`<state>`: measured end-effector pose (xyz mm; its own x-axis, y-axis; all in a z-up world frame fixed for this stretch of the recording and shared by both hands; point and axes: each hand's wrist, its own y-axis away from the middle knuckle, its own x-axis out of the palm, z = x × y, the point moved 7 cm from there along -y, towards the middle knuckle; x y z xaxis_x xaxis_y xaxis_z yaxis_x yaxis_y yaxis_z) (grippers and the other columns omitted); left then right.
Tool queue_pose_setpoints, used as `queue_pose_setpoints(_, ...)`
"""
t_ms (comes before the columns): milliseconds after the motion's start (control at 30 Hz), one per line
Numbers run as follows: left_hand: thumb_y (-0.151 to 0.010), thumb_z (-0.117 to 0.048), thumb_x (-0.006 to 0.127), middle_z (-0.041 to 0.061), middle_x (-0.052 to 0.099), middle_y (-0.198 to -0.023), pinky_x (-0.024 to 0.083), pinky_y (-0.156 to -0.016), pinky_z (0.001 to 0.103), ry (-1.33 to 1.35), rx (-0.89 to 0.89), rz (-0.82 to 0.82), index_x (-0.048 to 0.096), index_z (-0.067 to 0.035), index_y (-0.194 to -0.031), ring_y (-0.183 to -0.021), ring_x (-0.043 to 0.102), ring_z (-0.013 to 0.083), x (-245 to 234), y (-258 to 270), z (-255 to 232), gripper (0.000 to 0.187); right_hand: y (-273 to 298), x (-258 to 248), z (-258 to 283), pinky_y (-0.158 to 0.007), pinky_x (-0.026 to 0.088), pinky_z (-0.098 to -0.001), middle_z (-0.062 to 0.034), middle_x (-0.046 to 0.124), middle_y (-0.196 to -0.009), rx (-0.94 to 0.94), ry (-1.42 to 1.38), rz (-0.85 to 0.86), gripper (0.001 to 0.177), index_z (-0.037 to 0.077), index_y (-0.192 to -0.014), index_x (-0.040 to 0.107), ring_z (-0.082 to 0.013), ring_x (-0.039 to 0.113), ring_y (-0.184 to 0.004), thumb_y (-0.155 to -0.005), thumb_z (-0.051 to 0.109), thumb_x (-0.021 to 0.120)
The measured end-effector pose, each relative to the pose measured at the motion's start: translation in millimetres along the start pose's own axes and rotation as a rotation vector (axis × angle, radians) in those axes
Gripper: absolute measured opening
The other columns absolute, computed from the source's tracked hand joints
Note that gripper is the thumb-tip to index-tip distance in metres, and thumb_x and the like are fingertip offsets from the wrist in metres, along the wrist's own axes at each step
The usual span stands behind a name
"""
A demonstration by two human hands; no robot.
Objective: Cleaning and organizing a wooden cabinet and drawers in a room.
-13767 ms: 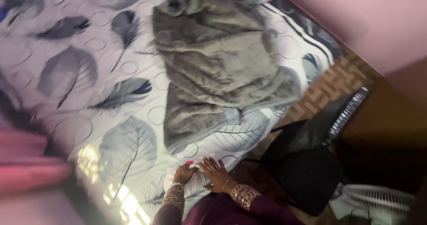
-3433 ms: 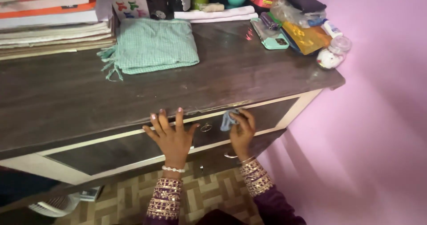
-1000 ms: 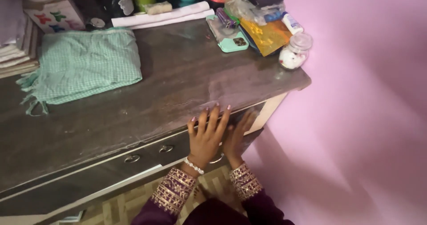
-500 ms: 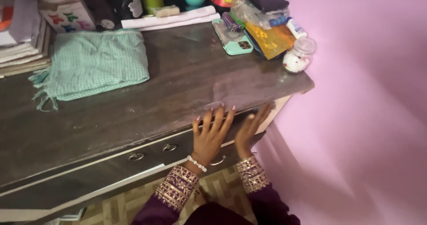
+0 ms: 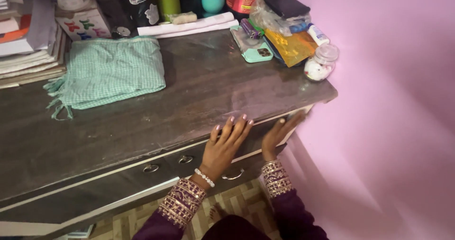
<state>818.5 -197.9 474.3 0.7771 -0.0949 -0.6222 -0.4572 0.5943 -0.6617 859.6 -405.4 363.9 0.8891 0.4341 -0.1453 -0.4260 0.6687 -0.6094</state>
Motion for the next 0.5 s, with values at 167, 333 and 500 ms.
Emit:
queue_pose_setpoints(167,-0.113,-0.051,0.037,0.002,0.015,-0.176,-0.004,-0.129,0.051,-0.138,0.144,-0.148,0.018,-0.022,-0.171,-0.162,0.007,0.0216,48.9,25.5,-13.7,0.067,65.5,23.5,23.3,-0.130,0.005,-0.0554,-0.0268,0.010,-0.171,-0.350,0.083,0.225,0.066,0.000,-0.163,0.022,-0.0416,0.007,-0.161,-0.111,0.040,0.032)
queue_pose_setpoints(333,-0.112,-0.042,0.034,0.002,0.008,-0.175,-0.008,-0.129,0.050,-0.335,0.289,-0.095,0.014,-0.017,-0.169,-0.161,0.002,0.0186,97.5,57.2,-17.4,0.066,62.2,19.7,-29.9,-0.131,0.004,-0.0579,-0.0192,0.015,-0.173,-0.344,0.275,0.207,0.065,0.006,-0.163,0.024,-0.0388,0.009,-0.162,-0.110,0.044,0.032)
queue_pose_setpoints(500,-0.117,-0.042,0.028,0.001,0.008,-0.177,-0.009,-0.132,0.047,-0.323,0.354,-0.073,0.016,-0.013,-0.169,-0.162,0.001,0.0155,87.2,60.3,-8.3,0.060,-15.0,-2.1,-18.1,-0.130,-0.002,-0.0587,-0.0184,0.011,-0.175,-0.019,0.149,0.099,0.071,0.004,-0.166,0.020,-0.0376,0.003,-0.163,-0.109,0.046,0.028)
